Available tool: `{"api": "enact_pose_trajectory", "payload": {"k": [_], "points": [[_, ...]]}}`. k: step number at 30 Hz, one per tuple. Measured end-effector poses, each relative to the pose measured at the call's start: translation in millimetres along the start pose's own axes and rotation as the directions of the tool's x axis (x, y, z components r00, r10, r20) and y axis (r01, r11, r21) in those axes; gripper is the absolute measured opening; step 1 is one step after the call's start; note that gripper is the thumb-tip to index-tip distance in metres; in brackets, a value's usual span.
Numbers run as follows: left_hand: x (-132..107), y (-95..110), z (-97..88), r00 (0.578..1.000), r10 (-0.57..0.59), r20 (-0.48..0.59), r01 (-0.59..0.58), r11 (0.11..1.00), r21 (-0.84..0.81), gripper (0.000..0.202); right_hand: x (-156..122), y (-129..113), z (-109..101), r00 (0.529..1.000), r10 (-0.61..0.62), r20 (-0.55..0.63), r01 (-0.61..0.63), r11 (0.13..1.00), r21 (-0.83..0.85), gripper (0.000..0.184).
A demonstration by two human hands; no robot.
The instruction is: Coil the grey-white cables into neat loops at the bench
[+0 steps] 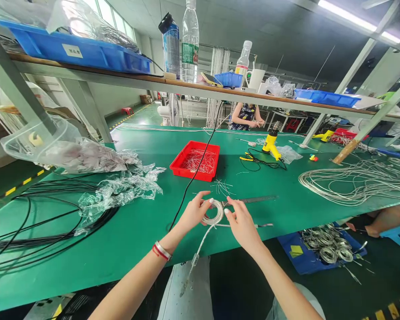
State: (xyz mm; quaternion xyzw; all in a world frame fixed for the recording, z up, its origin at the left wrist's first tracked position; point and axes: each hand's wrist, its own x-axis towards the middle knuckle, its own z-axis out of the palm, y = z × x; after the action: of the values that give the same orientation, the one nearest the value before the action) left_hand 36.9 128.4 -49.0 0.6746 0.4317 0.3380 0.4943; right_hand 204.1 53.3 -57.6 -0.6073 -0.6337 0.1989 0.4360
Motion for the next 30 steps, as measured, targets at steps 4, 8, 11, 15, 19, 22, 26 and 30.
{"api": "enact_pose_trajectory", "payload": {"k": [4,8,11,15,19,22,26,30], "points": [[23.0,-14.3,-16.6,0.996,-0.051,-0.071,0.048,0.998,-0.042,0.035,-10.6,5.0,-7.1,0.980,-0.089,-0.176,0.083,0.996,-0.041,0.032],[36.3,-21.3,-27.8,0.993,-0.043,-0.113,0.039,0.999,-0.036,0.035,-24.0,21.7,-8.8,0.962,-0.142,-0.234,0.133,0.990,-0.053,0.031],[42.3,-12.7,-33.3,0.992,0.039,-0.122,-0.039,0.999,0.003,0.036,-37.5,31.6,-4.3,0.963,-0.147,-0.228,0.138,0.989,-0.054,0.030],[47.3,28.0,-44.4,0.966,0.225,-0.125,-0.209,0.970,0.126,0.036,-60.1,30.8,7.3,0.991,-0.077,-0.109,0.077,0.997,0.002,0.032],[54.9,73.2,-50.9,0.930,0.364,-0.053,-0.334,0.896,0.292,0.034,-77.4,17.7,20.6,0.997,0.027,0.069,-0.034,0.994,0.102,0.031],[66.2,75.9,-40.5,0.912,0.411,0.005,-0.372,0.820,0.435,0.023,-86.6,8.0,26.9,0.990,0.050,0.131,-0.067,0.989,0.128,0.031],[80.3,26.1,-15.1,0.925,0.380,-0.006,-0.306,0.754,0.582,0.014,-100.3,5.8,31.1,0.990,0.061,0.131,-0.081,0.985,0.153,0.032],[84.5,-35.0,-9.0,0.943,0.331,-0.041,-0.232,0.741,0.630,0.020,-117.8,20.7,38.1,0.995,0.085,0.048,-0.092,0.980,0.177,0.032]]}}
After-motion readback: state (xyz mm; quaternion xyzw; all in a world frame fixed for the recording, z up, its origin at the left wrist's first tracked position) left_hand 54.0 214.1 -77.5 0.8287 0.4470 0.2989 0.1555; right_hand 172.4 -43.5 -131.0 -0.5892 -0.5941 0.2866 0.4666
